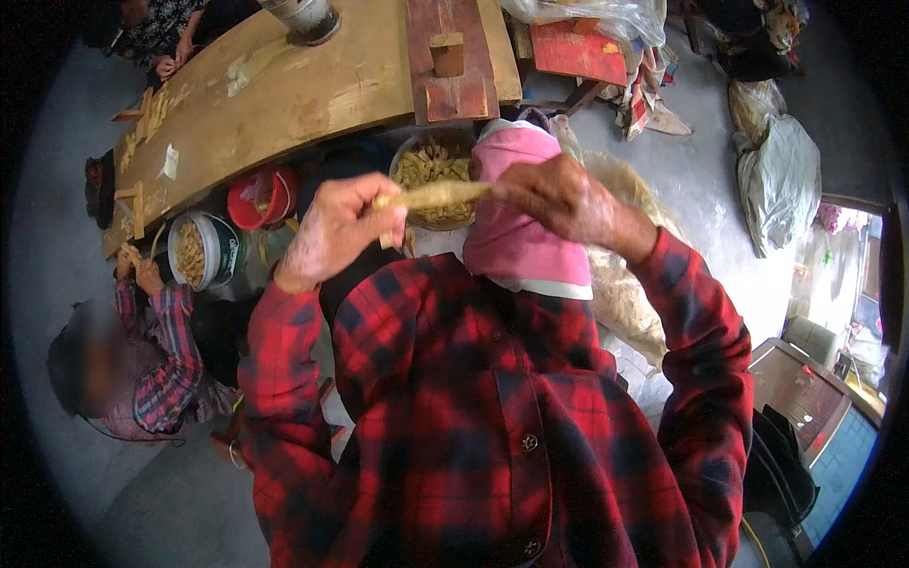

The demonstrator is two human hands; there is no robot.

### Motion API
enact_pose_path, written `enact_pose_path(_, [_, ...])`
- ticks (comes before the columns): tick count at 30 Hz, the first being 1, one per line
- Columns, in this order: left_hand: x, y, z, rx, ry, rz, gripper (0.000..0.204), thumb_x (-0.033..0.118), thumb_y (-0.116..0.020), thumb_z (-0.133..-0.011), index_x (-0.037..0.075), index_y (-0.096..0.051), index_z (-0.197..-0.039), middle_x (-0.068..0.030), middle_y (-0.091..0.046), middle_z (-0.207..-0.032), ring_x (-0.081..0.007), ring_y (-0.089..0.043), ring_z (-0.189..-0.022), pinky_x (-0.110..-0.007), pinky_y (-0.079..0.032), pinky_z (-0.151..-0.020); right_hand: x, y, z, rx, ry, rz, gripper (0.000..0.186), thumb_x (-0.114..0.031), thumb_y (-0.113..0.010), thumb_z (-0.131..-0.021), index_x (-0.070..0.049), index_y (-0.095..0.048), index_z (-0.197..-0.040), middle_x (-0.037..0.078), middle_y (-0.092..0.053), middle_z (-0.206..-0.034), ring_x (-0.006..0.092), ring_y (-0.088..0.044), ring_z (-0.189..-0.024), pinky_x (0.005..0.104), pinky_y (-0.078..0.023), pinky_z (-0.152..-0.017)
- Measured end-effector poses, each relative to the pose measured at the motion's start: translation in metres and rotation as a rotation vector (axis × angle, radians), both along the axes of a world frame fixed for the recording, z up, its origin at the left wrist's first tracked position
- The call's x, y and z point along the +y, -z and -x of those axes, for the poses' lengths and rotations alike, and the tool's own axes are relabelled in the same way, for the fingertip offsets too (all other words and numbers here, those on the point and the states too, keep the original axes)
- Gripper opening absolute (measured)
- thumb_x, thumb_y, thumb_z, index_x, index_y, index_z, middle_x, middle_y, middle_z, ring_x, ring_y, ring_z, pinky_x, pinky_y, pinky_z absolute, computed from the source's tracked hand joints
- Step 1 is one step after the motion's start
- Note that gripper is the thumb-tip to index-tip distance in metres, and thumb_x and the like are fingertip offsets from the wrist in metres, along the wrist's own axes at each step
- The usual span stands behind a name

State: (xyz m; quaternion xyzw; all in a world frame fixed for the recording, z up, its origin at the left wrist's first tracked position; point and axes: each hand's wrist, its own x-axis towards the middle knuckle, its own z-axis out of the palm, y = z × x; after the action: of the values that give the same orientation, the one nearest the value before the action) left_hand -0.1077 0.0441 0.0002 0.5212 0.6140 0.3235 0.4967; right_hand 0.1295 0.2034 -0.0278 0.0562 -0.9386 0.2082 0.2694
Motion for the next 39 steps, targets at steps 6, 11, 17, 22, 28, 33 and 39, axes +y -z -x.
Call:
enact_pose_path(6, [0.069, 0.039, 0.016, -0.146, -0.111, -0.075, 0.018, 0.017, -0.056, -0.088, -0.001, -0.058, -0.093, 0.0000, -0.055, -0.072, -0.0076, -0.055, -0.061, -0.021, -0.045, -0.058, 0.052, 0.019, 0.033, -0.358, 0.209, 0.705, 0.026, -0.020, -0.054, -0.088, 0.004, -0.059, -0.080, 0.014, -0.054, -0.063, 0.0194, -0.051, -0.057, 0.0331, -0.043, -0.057])
enact_pose_path(11, [0.110, 0.071, 0.032, -0.231, -0.114, -0.069, 0.018, 0.017, -0.057, -0.087, 0.000, -0.059, -0.090, 0.0007, -0.055, -0.069, -0.0055, -0.053, -0.058, -0.019, -0.045, -0.055, 0.086, 0.043, 0.044, -0.381, 0.215, 0.760, 0.032, -0.028, -0.053, -0.091, 0.002, -0.062, -0.084, -0.001, -0.052, -0.065, 0.0075, -0.045, -0.062, 0.0246, -0.039, -0.055])
enact_pose_path(17, [0.129, 0.085, 0.041, -0.202, -0.109, -0.076, 0.019, 0.020, -0.057, -0.087, 0.001, -0.059, -0.085, 0.0008, -0.054, -0.065, -0.0053, -0.052, -0.056, -0.021, -0.046, -0.054, 0.102, 0.060, 0.053, -0.465, 0.304, 0.865, 0.030, -0.029, -0.053, -0.091, -0.001, -0.061, -0.081, -0.003, -0.049, -0.065, 0.0053, -0.043, -0.061, 0.0224, -0.037, -0.054])
enact_pose_path(22, [0.137, 0.096, 0.043, -0.214, -0.127, -0.095, 0.018, 0.019, -0.057, -0.087, 0.002, -0.059, -0.085, 0.0007, -0.054, -0.065, -0.0059, -0.052, -0.054, -0.020, -0.045, -0.053, 0.109, 0.070, 0.055, -0.459, 0.301, 0.852, 0.031, -0.029, -0.053, -0.091, 0.000, -0.061, -0.081, -0.003, -0.048, -0.065, 0.0056, -0.044, -0.062, 0.0232, -0.037, -0.055])
enact_pose_path(28, [0.140, 0.109, 0.042, -0.238, -0.196, -0.138, 0.018, 0.018, -0.057, -0.087, 0.001, -0.058, -0.082, -0.0001, -0.053, -0.064, -0.0068, -0.052, -0.054, -0.022, -0.046, -0.052, 0.110, 0.077, 0.058, -0.367, 0.265, 0.775, 0.032, -0.028, -0.053, -0.091, 0.002, -0.061, -0.081, -0.002, -0.048, -0.064, 0.0072, -0.045, -0.062, 0.0247, -0.038, -0.055])
enact_pose_path(33, [0.129, 0.130, 0.037, -0.072, -0.289, -0.124, 0.021, 0.019, -0.057, -0.086, -0.001, -0.058, -0.080, -0.0013, -0.053, -0.059, -0.0078, -0.052, -0.051, -0.023, -0.046, -0.049, 0.107, 0.099, 0.041, -0.454, 0.379, 0.609, 0.032, -0.027, -0.053, -0.090, 0.003, -0.063, -0.084, 0.005, -0.055, -0.064, 0.0101, -0.047, -0.059, 0.0257, -0.040, -0.056])
enact_pose_path(39, [0.072, 0.140, 0.034, 0.146, -0.203, 0.020, 0.020, 0.017, -0.057, -0.087, -0.001, -0.057, -0.079, 0.0011, -0.054, -0.063, -0.0057, -0.051, -0.055, -0.023, -0.043, -0.052, 0.068, 0.066, -0.005, -0.364, 0.393, 0.556, 0.033, -0.028, -0.053, -0.089, 0.004, -0.059, -0.084, 0.007, -0.053, -0.063, 0.0116, -0.046, -0.058, 0.0283, -0.041, -0.055])
